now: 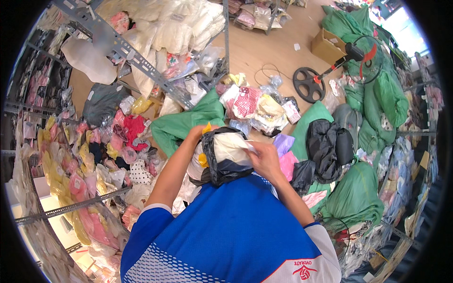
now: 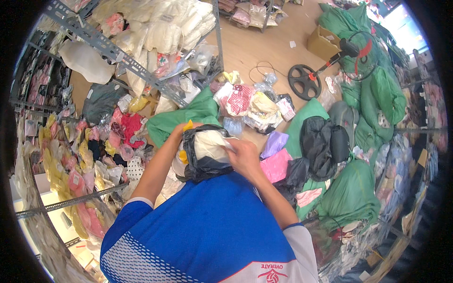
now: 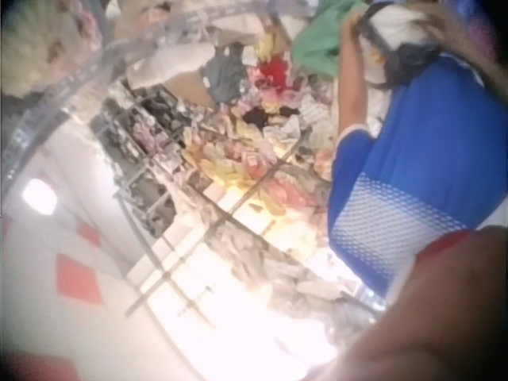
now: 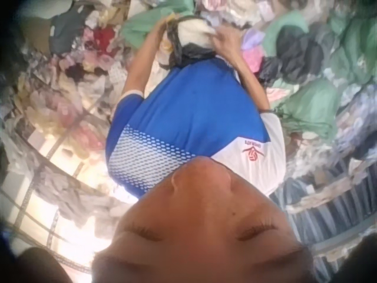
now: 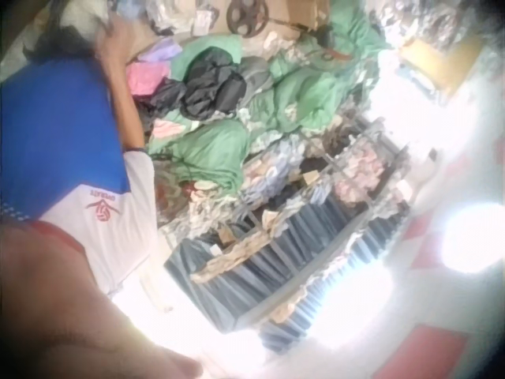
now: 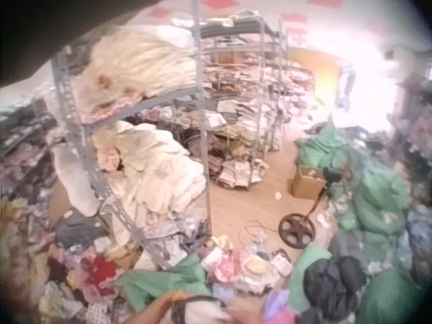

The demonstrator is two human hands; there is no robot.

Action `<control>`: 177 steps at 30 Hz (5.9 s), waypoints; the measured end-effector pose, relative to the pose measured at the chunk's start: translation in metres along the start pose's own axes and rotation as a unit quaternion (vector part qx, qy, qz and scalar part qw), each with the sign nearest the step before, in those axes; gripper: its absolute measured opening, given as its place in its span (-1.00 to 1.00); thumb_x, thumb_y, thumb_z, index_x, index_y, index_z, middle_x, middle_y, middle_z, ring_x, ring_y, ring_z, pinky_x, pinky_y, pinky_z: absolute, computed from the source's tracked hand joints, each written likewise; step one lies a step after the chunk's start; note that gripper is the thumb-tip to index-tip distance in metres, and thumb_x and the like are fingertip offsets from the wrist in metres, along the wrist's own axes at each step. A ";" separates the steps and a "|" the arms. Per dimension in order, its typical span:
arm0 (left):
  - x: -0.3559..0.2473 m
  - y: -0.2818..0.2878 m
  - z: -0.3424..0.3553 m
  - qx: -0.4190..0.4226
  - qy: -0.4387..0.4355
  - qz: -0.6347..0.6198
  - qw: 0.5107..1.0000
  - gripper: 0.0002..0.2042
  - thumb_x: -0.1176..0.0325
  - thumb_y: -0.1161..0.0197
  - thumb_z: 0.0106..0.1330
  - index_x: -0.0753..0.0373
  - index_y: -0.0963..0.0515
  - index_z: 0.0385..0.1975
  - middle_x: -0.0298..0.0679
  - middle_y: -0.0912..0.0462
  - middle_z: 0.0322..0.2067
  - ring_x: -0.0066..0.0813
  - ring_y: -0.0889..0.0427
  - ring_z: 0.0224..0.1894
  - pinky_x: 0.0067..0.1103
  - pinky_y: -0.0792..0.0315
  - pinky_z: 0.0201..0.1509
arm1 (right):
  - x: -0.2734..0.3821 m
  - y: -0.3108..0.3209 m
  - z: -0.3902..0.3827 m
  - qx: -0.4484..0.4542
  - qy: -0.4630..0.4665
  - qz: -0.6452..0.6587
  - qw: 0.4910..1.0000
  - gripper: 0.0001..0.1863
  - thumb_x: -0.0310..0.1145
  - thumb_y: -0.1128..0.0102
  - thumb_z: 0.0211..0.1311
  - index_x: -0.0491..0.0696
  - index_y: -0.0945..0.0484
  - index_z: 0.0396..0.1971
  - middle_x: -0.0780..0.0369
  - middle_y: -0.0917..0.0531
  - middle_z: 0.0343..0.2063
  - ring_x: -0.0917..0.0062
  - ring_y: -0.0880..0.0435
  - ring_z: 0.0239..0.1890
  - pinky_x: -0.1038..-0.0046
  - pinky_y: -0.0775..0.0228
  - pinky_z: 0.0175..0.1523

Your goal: The person unties a yellow plastic tie on a black plastic bag, opens it, and removes a folded white garment. The garment is placed on a nearby pile of other clothing items.

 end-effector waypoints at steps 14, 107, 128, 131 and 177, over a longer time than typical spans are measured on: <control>0.064 -0.002 0.012 -0.086 -0.029 -0.006 0.996 -0.74 0.29 -0.33 0.34 0.26 -0.66 -0.05 -0.33 -0.74 -0.11 -0.53 -0.60 -0.10 -0.48 -0.51 0.04 | -0.048 0.030 -0.058 -0.220 -0.156 0.173 0.947 -0.78 -0.48 -0.33 0.40 -0.27 -0.71 -0.05 0.39 -0.69 -0.33 0.71 -0.59 -0.29 0.61 -0.40 -0.18; 0.091 -0.051 -0.106 -0.259 -0.071 -0.537 0.800 -0.65 0.35 -0.14 0.53 0.23 -0.51 0.26 -0.24 -0.68 0.06 -0.46 -0.66 0.04 -0.48 -0.52 0.24 | -0.151 0.253 0.077 -0.279 -0.132 -0.057 0.949 -0.72 -0.37 -0.33 0.41 -0.20 -0.69 0.01 0.26 -0.77 -0.20 0.62 -0.64 -0.18 0.47 -0.48 -0.02; 0.081 -0.113 -0.197 -0.446 -0.010 -0.543 0.711 -0.63 0.29 -0.12 0.56 0.24 -0.49 0.28 -0.22 -0.63 0.12 -0.45 -0.63 0.09 -0.48 -0.50 0.25 | -0.295 -0.056 0.179 -0.078 0.089 -0.330 0.937 -0.53 -0.50 -0.25 0.15 -0.01 -0.66 0.13 0.03 -0.70 0.08 0.13 -0.63 0.18 0.07 -0.43 0.34; 0.075 -0.109 -0.191 -0.440 -0.002 -0.537 0.719 -0.63 0.28 -0.12 0.57 0.24 -0.49 0.28 -0.22 -0.62 0.13 -0.44 -0.62 0.09 -0.48 -0.50 0.25 | -0.380 -0.145 0.114 0.188 -0.179 -0.257 0.931 -0.51 -0.20 -0.37 0.20 -0.06 -0.67 0.11 -0.07 -0.66 0.10 0.07 -0.60 0.22 0.13 -0.41 0.34; 0.036 -0.009 -0.073 -0.285 -0.066 -0.275 0.916 -0.63 0.11 -0.28 0.53 0.35 -0.77 -0.27 -0.48 -0.70 -0.42 -0.74 -0.55 -0.40 -0.59 -0.51 -0.30 | 0.017 -0.061 -0.001 0.047 0.048 0.051 0.996 -0.49 -0.32 -0.50 0.19 -0.09 -0.51 0.11 0.00 -0.72 -0.18 0.05 -0.73 -0.14 0.19 -0.57 -0.06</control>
Point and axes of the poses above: each hand's wrist, its own z-axis towards the middle knuckle, its own y-axis out of the back of the hand, x = y × z, the point moved 5 cm from there along z, towards the middle knuckle
